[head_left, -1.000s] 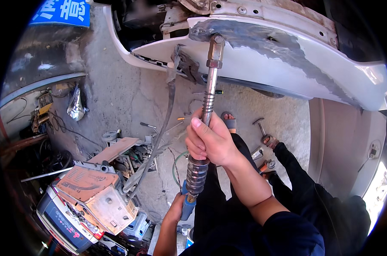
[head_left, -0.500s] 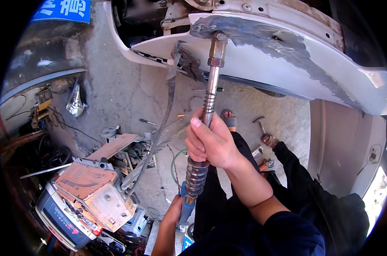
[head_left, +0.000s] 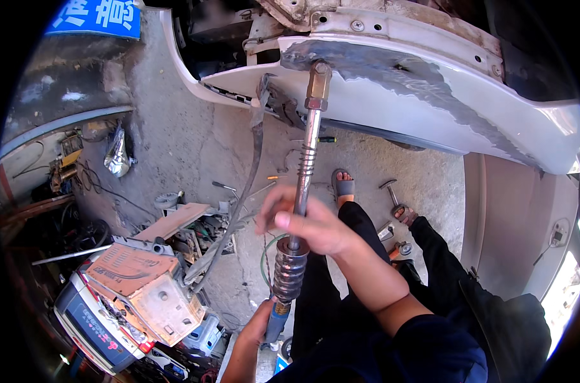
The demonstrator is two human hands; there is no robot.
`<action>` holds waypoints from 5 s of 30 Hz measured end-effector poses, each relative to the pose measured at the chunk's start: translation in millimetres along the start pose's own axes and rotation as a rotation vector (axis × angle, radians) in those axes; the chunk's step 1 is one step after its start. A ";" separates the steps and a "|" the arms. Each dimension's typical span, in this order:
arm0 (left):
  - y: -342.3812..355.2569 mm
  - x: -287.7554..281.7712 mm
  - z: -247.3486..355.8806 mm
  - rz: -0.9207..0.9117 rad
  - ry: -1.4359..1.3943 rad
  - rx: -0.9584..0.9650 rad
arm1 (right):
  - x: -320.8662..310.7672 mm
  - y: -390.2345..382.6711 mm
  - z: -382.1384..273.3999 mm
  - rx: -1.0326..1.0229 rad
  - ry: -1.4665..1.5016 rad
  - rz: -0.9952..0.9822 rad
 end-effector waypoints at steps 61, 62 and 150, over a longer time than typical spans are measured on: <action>35.4 -36.6 15.4 0.171 0.190 0.275 | 4.9 -63.1 -5.2 -0.205 0.219 0.485; 31.9 -32.7 20.7 0.173 0.156 0.312 | 6.1 -61.1 -0.4 -0.178 0.200 0.509; 4.4 8.4 5.2 0.148 0.028 0.183 | -0.7 -20.4 -27.1 0.082 -0.034 0.351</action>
Point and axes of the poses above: each hand's wrist, its own y-axis towards the middle knuckle, its own x-axis out of the palm, z = x × y, the point moved 4 cm from there along y, towards the middle knuckle, and after that the axes turned 3 degrees about z, right-handed, at the moved point
